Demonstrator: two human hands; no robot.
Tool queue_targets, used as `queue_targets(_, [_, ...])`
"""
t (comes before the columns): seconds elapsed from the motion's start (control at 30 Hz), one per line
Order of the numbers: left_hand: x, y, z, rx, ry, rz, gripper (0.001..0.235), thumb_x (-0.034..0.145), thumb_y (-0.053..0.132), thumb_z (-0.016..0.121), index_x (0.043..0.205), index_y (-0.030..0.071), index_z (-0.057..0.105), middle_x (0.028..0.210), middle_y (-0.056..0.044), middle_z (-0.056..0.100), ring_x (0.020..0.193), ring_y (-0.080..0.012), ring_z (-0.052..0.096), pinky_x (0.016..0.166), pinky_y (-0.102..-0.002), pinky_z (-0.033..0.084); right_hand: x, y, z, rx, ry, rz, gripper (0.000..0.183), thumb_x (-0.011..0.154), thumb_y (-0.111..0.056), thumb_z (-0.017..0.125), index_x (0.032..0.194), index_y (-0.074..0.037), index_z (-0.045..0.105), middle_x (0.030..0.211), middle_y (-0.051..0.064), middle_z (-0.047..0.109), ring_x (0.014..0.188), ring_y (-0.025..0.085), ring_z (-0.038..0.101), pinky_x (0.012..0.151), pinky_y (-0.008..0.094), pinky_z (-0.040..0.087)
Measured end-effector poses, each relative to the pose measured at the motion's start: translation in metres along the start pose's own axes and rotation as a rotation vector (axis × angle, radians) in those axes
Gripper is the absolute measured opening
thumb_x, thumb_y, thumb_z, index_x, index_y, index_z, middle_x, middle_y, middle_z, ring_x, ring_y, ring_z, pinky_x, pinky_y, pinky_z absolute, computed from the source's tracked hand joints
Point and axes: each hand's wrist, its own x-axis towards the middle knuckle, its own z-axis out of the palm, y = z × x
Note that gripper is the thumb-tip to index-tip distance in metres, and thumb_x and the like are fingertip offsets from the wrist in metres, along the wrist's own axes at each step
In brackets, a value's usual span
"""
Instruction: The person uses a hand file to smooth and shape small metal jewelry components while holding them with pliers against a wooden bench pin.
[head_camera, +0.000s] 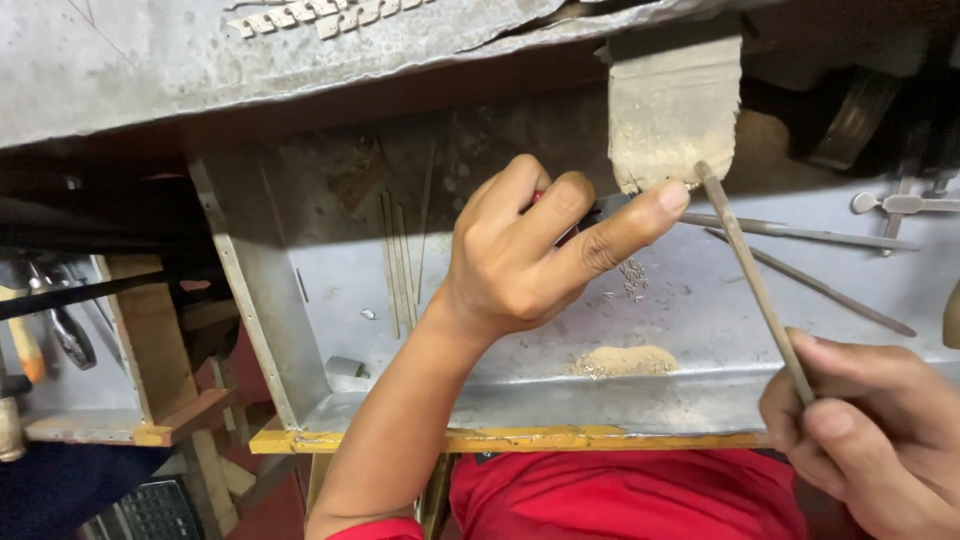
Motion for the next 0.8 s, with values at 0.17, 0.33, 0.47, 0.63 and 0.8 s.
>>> queue_targets(0.17, [-0.001,-0.012,0.001,0.066,-0.025,0.075,0.036,0.114,0.005,0.067,0.141,0.028,0.063,0.081,0.002,0.039,0.068,-0.0224,0.030,0.054,-0.033,0.036,0.017,-0.020,-0.008,-0.268,-0.017,0.068,0.051,0.095,-0.013,0.049,0.146,-0.010,0.054,0.066,0.010,0.063,0.034,0.008,0.036,0.034,0.020,0.029])
queue_targets(0.33, [0.003,-0.015,0.004,0.075,0.003,0.120,0.038,0.112,0.005,0.071,0.142,0.028,0.062,0.080,0.002,0.042,0.067,-0.0227,0.030,0.052,-0.034,0.034,0.074,-0.044,0.009,-0.670,-0.028,-0.296,0.040,0.097,-0.007,0.061,0.137,-0.005,0.062,0.043,0.001,0.051,0.036,0.010,0.034,0.040,0.028,0.028])
queue_targets(0.47, [0.007,-0.014,0.010,0.028,0.044,0.112,0.027,0.108,0.011,0.073,0.130,0.026,0.068,0.081,-0.001,0.049,0.065,-0.0226,0.033,0.051,-0.033,0.035,0.077,-0.047,0.008,-0.503,-0.096,-0.358,0.045,0.100,-0.012,0.055,0.143,-0.001,0.054,0.091,0.008,0.052,0.073,0.016,0.049,0.062,0.028,0.036])
queue_targets(0.63, [-0.003,-0.020,0.021,0.022,0.089,0.115,0.037,0.109,0.013,0.081,0.138,0.027,0.063,0.084,-0.001,0.053,0.067,-0.0220,0.032,0.054,-0.031,0.036,0.033,-0.007,-0.021,-0.118,-0.129,-0.178,0.043,0.106,-0.037,0.040,0.145,-0.022,0.043,0.044,-0.006,0.033,0.033,0.004,0.025,0.031,0.022,0.018])
queue_targets(0.8, [-0.007,-0.021,0.026,0.000,0.073,0.113,0.035,0.111,0.012,0.074,0.139,0.028,0.062,0.083,0.000,0.051,0.067,-0.0227,0.029,0.054,-0.032,0.037,0.006,-0.018,-0.018,-0.426,0.061,0.129,0.049,0.094,-0.015,0.053,0.142,-0.010,0.062,0.056,0.003,0.061,0.035,0.011,0.038,0.034,0.025,0.026])
